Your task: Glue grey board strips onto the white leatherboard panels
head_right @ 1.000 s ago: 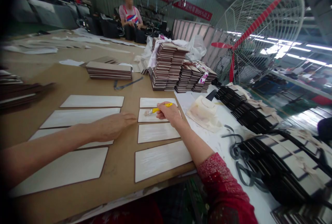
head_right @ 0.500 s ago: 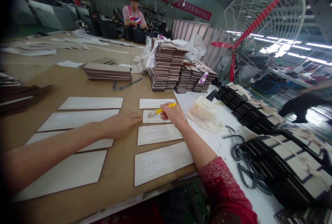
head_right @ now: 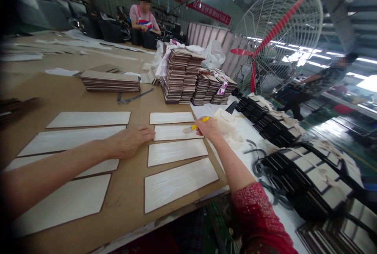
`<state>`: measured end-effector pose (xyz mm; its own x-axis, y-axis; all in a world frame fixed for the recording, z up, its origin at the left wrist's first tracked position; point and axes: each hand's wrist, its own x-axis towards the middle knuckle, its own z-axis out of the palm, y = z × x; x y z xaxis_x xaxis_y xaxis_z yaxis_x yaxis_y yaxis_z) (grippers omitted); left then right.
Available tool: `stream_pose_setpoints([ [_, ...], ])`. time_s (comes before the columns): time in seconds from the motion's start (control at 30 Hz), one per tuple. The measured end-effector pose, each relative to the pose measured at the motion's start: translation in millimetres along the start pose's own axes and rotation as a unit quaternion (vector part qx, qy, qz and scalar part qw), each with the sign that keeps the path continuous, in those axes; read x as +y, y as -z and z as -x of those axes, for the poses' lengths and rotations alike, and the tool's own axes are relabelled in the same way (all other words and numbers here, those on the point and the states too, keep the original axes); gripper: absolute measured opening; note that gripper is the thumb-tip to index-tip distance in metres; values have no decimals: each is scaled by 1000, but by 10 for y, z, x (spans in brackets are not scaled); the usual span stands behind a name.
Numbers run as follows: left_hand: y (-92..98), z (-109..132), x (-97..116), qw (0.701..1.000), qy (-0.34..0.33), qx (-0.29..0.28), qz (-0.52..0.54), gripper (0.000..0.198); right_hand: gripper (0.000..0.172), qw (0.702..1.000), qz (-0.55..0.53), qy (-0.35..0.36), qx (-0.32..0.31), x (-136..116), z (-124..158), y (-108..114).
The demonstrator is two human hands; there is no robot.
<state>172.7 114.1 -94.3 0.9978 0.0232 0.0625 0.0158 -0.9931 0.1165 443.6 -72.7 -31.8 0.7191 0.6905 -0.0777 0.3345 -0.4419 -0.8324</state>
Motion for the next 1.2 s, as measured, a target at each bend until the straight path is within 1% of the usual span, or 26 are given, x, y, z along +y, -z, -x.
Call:
stream_pose_setpoints([
  [0.13,-27,46,-24,1000,-1,-1,2,56,10,997,74,14,29,-21,13,256],
  [0.23,-36,46,-39,1000,0,-19,-4,58,9,992,115,21,44,-39,31,349],
  [0.37,-41,24,-36,999,4,-35,-10,56,10,988,146,26,36,-30,111,296],
  [0.5,-30,13,-19,999,21,-47,-9,60,10,992,122,38,-1,-31,184,182],
  [0.6,-10,6,-1,998,25,-53,-9,60,13,994,98,44,6,-43,167,159],
  [0.7,7,-2,18,998,26,-53,-11,58,10,995,88,41,14,-53,148,132],
  [0.83,31,-2,23,998,27,-51,-4,58,6,998,43,42,-25,-108,165,-12],
  [0.9,61,-7,-3,998,22,-52,3,58,8,998,2,47,-41,-172,122,-102],
  [1.0,119,-48,-91,998,15,-53,14,62,11,995,-67,54,-40,-300,-68,-241],
  [1.1,144,-138,-217,997,54,-57,-7,59,9,990,-121,45,-48,-417,-318,-434],
  [1.2,124,-233,-322,993,89,-66,-33,54,9,986,-146,31,-78,-473,-481,-675],
])
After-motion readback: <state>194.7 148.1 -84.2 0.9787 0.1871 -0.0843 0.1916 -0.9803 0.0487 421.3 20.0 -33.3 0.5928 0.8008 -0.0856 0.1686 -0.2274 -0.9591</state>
